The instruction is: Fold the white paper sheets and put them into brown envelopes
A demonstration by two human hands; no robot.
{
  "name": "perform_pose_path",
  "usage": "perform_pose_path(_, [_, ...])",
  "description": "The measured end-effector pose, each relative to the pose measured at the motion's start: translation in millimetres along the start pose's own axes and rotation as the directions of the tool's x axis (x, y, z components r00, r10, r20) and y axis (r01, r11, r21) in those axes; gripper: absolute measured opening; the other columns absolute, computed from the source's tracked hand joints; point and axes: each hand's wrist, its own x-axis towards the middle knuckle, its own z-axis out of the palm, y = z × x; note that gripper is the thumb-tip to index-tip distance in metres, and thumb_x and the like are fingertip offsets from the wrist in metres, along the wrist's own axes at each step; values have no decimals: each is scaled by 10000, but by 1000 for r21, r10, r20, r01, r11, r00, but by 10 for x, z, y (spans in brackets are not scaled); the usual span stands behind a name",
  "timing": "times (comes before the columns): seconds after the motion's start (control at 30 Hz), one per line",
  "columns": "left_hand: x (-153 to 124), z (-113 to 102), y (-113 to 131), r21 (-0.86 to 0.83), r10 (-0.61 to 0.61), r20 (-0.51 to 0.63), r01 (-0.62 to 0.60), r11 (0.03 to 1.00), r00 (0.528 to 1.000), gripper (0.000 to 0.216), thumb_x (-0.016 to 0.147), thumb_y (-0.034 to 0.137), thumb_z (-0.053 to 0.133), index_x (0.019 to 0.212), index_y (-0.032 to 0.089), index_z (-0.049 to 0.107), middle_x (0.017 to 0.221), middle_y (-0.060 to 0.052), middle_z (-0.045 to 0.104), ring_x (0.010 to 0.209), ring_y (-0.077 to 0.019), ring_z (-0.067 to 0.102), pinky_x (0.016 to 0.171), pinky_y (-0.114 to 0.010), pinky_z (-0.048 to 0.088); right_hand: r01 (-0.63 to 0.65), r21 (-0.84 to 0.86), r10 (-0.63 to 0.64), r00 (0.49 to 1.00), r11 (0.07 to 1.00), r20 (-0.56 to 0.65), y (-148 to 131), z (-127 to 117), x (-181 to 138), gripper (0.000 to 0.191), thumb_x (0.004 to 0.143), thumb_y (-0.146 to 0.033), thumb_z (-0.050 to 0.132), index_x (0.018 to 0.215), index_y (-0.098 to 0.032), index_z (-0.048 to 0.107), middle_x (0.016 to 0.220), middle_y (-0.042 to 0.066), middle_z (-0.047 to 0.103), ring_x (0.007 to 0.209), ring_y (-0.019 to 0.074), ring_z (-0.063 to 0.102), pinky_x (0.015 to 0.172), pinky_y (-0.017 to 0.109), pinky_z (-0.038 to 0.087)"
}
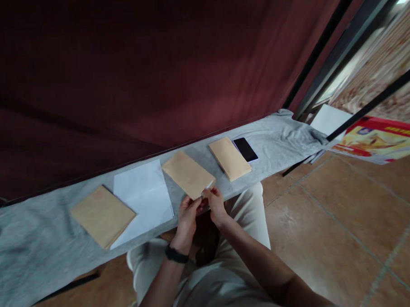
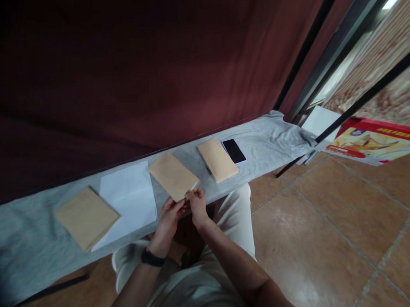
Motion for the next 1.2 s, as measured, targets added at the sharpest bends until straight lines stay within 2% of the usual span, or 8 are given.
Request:
perform_pose_path(0.3, [229,-301,142,191,10,-109,11,981,994,409,536,362,836,822,154,631,644,26,663,494,-101,593,496,-218,458,-106,-244,153,971,964,183,-25,-152,42,321,667,-446,751,826,-194,632,709,7,697,549,143,639,513,258,532])
perform_pose_path(0.47, [262,-347,43,301,42,-192,18,953,980,472,661,234,745,1102,173,588,616,79,624,432,-106,559,452,-216,418,39,-456,65,975,889,210,-121,-433,32,225,788,-412,695,844,-196,668,692,7,675,571,153,607,560,278,531])
perform_pose_path(0.53, [243,-331,21,432,87,-207,11,902,974,585,725,190,687,1284,185,514,626,89,617,441,-118,565,466,-227,422,292,-605,-172,953,741,249,-168,-503,38,162,865,-353,632,911,-205,678,806,32,693,737,185,642,710,309,550])
perform_pose_path(0.6, [204,-308,36,570,148,-204,-6,822,968,655,765,159,650,1389,195,454,663,70,636,527,-143,615,531,-246,453,540,-724,-387,834,429,393,-212,-526,64,167,931,-295,557,989,-204,683,970,78,700,937,225,644,876,366,527])
perform_pose_path(0.67, [153,-290,84,704,214,-182,-25,710,960,642,799,163,641,1414,198,459,733,29,677,670,-178,672,622,-269,482,667,-733,-424,708,138,565,-245,-515,114,207,959,-253,530,1095,-204,678,1155,116,673,1106,258,603,983,419,480])
perform_pose_path(0.77, [73,-280,162,862,260,-140,-11,506,955,542,860,211,619,1391,208,509,824,-18,717,800,-217,701,696,-295,495,750,-657,-318,605,-80,730,-270,-489,216,329,955,-206,563,1278,-221,623,1371,120,585,1276,270,518,1067,442,426])
perform_pose_path(0.97, [-40,-326,84,962,353,-52,-48,267,934,400,922,243,566,1320,215,576,981,-67,711,791,-219,692,709,-314,526,782,-614,-236,579,-110,780,-237,-539,364,294,986,-222,546,1259,-237,654,1367,94,603,1276,234,541,1087,405,416])
perform_pose_path(1.2, [94,-406,-90,898,632,210,-404,178,746,428,892,148,558,1319,173,569,1274,-141,585,1217,-276,573,1054,-428,495,783,-617,-258,582,-78,771,-207,-585,389,288,994,-237,551,1262,-232,656,1370,92,613,1289,231,544,1084,401,412])
